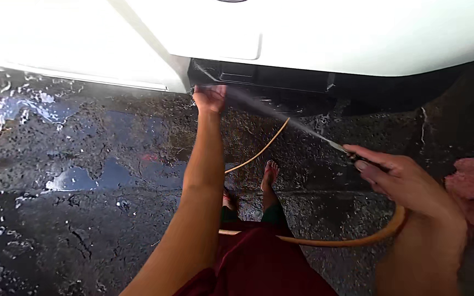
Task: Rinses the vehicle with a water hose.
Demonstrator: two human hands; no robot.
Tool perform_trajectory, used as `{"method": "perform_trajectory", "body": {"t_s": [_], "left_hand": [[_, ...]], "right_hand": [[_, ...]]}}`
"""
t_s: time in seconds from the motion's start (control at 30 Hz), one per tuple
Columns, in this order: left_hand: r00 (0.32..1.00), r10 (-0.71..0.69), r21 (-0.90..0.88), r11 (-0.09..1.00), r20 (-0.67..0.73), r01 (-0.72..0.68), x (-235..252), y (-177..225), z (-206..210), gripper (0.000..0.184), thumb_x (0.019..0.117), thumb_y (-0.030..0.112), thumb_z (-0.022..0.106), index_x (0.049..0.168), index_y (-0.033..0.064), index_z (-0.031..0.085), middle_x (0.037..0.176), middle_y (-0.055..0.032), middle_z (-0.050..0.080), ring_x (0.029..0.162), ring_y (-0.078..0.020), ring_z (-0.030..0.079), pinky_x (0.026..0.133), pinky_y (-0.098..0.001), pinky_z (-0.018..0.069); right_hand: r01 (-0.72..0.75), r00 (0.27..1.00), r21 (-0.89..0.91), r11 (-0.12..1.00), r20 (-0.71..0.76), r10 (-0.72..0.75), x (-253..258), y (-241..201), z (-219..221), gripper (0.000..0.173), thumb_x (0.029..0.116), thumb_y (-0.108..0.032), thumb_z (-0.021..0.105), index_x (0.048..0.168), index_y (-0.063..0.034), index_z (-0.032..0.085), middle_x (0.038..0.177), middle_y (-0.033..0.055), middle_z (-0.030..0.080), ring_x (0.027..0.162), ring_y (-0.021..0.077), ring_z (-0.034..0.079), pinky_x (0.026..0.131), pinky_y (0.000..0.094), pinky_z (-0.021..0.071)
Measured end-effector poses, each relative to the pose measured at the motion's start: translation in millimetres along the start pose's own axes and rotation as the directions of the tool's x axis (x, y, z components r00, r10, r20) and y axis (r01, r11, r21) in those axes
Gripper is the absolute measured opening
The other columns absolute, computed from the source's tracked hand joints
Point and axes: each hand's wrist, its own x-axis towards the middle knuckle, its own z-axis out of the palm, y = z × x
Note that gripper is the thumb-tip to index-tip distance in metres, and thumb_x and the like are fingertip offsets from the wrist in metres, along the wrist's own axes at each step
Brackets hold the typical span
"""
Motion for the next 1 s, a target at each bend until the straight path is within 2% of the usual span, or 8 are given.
{"method": "perform_trajectory", "body": {"t_s": [0.2,0.3,0.37,0.47,0.67,0.73,0.8,1.0], "left_hand": [[0.962,0.272,0.897,0.433,-0.035,-0.090,-0.1,19.3,-119.9,0.055,0.1125,0.039,0.033,0.129,-0.0054,0.062,0.127,-0.0202,0.067,0.116,-0.0261,0.065,0.102,-0.0438,0.0506],[0.987,0.159,1.000,0.011,-0.007,0.005,-59.3,3.0,-190.6,0.062,0.1110,0.046,0.032,0.107,-0.0059,0.065,0.092,-0.0254,0.063,0.083,-0.0375,0.062,0.076,-0.0590,0.0501],[0.999,-0.053,1.000,-0.001,-0.002,0.001,-110.8,-11.8,-207.1,0.060,0.1106,0.048,0.032,0.109,-0.0020,0.066,0.086,-0.0178,0.061,0.075,-0.0291,0.058,0.071,-0.0523,0.0488],[0.927,-0.289,0.971,0.102,0.239,-0.218,-179.5,-23.1,-184.3,0.059,0.1040,0.051,0.050,0.143,0.0085,0.058,0.132,-0.0085,0.068,0.121,-0.0159,0.064,0.107,-0.0419,0.0505],[0.710,0.285,0.758,-0.120,0.645,-0.641,-130.4,-44.2,-142.9,0.031,0.0989,0.023,0.068,0.121,0.0014,0.070,0.102,-0.0151,0.073,0.085,-0.0244,0.071,0.079,-0.0442,0.0596],[0.642,0.336,0.705,-0.105,0.689,-0.702,-80.8,-38.6,-126.4,0.030,0.1030,0.025,0.061,0.116,0.0008,0.072,0.094,-0.0140,0.074,0.075,-0.0177,0.069,0.072,-0.0359,0.0582],[0.657,0.309,0.692,-0.004,0.687,-0.722,-38.5,-31.8,-105.5,0.036,0.1064,0.030,0.054,0.114,-0.0001,0.073,0.088,-0.0120,0.072,0.071,-0.0146,0.066,0.070,-0.0344,0.0566],[0.919,-0.063,0.576,0.795,0.390,-0.190,54.9,-12.0,-76.5,0.037,0.1130,0.040,0.029,0.115,0.0220,0.060,0.061,0.0121,0.049,0.045,-0.0017,0.043,0.043,-0.0186,0.0411]], "right_hand": [[-0.117,0.984,0.068,0.991,0.143,0.107,122.4,-20.4,111.3,0.040,0.1086,-0.026,0.049,0.148,-0.0229,0.056,0.080,0.0065,0.062,0.055,0.0137,0.049,0.050,0.0329,0.0442],[-0.071,0.997,0.331,0.941,0.000,0.075,157.2,-25.4,178.5,0.039,0.1063,-0.024,0.055,0.145,-0.0190,0.060,0.070,0.0059,0.059,0.048,0.0126,0.047,0.044,0.0297,0.0418],[-0.025,0.986,0.525,0.851,-0.128,0.108,174.5,-34.1,207.1,0.039,0.1057,-0.022,0.058,0.144,-0.0166,0.061,0.067,0.0049,0.058,0.044,0.0108,0.045,0.039,0.0266,0.0396],[0.001,0.946,0.694,0.720,-0.234,0.224,205.9,-54.7,229.6,0.040,0.1093,-0.031,0.049,0.147,-0.0199,0.055,0.073,0.0020,0.056,0.045,0.0086,0.042,0.039,0.0239,0.0381],[0.233,0.834,0.949,0.210,-0.307,0.459,274.7,-99.4,240.5,0.032,0.1132,-0.039,0.030,0.126,-0.0184,0.051,0.077,-0.0024,0.055,0.051,0.0048,0.050,0.044,0.0175,0.0420],[0.264,0.888,0.960,-0.096,-0.203,0.413,290.7,-97.2,233.5,0.036,0.1118,-0.041,0.027,0.108,-0.0152,0.052,0.081,-0.0002,0.059,0.065,0.0107,0.060,0.058,0.0254,0.0524],[0.238,0.938,0.955,-0.175,-0.179,0.295,294.7,-83.2,223.3,0.048,0.1113,-0.044,0.021,0.124,-0.0085,0.051,0.102,0.0081,0.066,0.090,0.0191,0.067,0.081,0.0356,0.0572],[-0.119,0.993,0.739,0.663,0.107,0.059,218.1,28.5,217.7,0.067,0.1100,-0.052,0.012,0.157,-0.0129,0.040,0.141,0.0107,0.063,0.122,0.0227,0.064,0.100,0.0429,0.0531]]}}
